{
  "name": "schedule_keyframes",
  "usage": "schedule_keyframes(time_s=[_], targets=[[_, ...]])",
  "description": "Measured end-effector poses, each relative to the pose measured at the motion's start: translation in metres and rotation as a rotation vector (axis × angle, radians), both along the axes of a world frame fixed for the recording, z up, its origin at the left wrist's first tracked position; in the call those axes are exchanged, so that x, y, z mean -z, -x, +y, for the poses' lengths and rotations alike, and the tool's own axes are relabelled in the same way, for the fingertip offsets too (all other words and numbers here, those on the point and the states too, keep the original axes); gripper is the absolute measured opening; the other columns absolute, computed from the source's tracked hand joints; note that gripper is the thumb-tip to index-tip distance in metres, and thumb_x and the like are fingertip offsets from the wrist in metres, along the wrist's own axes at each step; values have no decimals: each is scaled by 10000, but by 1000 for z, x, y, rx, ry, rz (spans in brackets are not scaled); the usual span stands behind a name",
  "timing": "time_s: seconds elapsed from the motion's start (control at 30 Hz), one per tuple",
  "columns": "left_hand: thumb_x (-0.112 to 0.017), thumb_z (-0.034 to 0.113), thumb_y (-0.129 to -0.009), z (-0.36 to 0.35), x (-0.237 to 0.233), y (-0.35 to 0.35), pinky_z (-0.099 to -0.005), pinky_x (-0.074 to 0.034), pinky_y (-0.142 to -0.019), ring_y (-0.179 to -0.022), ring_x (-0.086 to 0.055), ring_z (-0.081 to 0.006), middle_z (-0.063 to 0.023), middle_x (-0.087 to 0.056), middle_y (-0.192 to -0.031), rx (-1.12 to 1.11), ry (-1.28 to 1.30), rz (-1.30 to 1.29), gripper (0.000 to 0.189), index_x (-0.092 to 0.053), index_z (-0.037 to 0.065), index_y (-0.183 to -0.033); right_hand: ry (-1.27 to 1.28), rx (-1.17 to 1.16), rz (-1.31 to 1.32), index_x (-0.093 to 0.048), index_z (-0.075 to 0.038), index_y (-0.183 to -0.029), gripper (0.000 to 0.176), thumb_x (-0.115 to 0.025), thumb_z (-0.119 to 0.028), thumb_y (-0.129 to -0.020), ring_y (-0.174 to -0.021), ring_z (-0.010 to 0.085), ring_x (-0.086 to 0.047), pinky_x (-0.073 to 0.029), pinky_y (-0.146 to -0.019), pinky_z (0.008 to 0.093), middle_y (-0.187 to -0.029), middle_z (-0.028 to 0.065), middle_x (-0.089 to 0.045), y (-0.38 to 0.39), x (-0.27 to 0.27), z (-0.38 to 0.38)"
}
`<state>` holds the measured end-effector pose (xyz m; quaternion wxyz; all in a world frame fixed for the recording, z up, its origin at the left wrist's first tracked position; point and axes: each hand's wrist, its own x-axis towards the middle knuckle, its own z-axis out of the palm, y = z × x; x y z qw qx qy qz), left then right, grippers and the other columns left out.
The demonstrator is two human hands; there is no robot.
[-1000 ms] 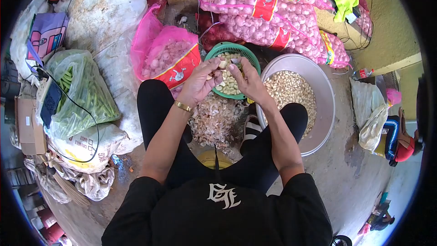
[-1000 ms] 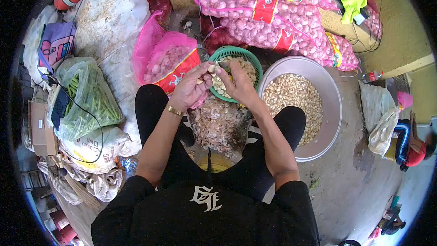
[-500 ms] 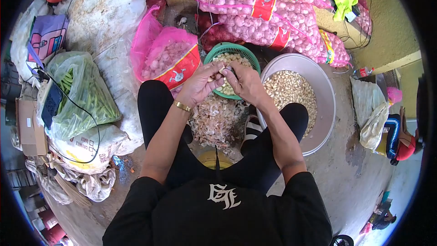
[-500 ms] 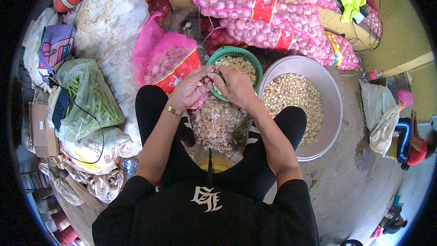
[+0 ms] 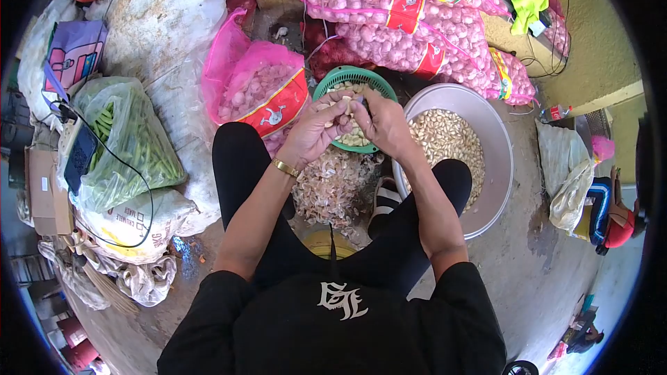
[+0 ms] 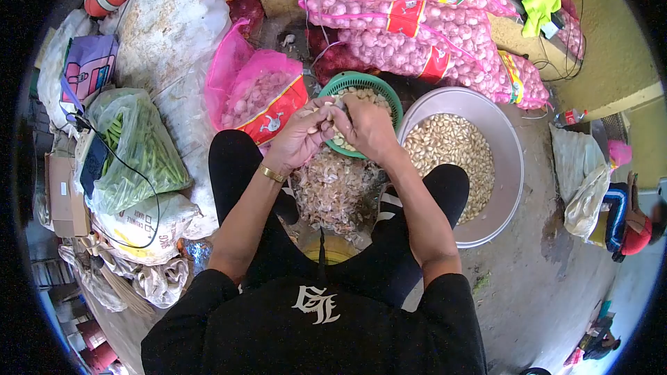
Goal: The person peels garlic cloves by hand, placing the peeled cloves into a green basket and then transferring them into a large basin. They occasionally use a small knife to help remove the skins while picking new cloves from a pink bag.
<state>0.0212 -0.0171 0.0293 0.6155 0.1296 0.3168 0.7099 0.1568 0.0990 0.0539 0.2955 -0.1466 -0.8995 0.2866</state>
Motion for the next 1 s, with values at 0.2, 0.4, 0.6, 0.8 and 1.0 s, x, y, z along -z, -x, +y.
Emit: schedule_keyframes(time_s=[0.2,0.4,0.6,0.8,1.0], targets=[[-602,145,-976,3,18,26,-218,-546,-666,-725,-555,-48,3,-595,-930,-72,-92,-87,282,-553,77,-1245,-4,-257,-160,-601,-48,-891,195,-642,-237,-918,-663,367,-624,-472,-591,440,-711,191,-609,-17,-15,-12],[-607,121,-968,-2,-5,18,-195,-523,-636,-708,-524,-47,-9,-589,-956,-88,-155,-102,313,-540,88,-1272,-1,-310,-114,-653,-74,-972,251,-779,-184,-786,-746,294,-670,-510,-644,376,-815,107,-667,-19,-11,-12],[-646,120,-945,-2,4,18,-192,-508,-639,-692,-534,-49,-11,-618,-913,-175,-155,22,246,-580,68,-1176,94,-281,-65,-672,-83,-1054,309,-774,-99,-763,-850,267,-696,-536,-720,358,-933,100,-681,-19,-29,-20],[-685,114,-916,-7,0,22,-209,-534,-618,-663,-561,-45,-10,-638,-842,-207,-88,148,160,-636,41,-1049,210,-410,-273,-658,-46,-1079,340,-682,4,-744,-980,266,-677,-525,-837,354,-984,104,-680,-18,-13,-14],[-679,73,-909,-7,-5,21,-233,-568,-645,-688,-603,-56,-35,-673,-872,-262,-108,205,218,-655,26,-1121,350,-388,-281,-638,-16,-1038,312,-639,25,-729,-931,273,-666,-509,-842,352,-930,136,-661,-24,-22,-14]])
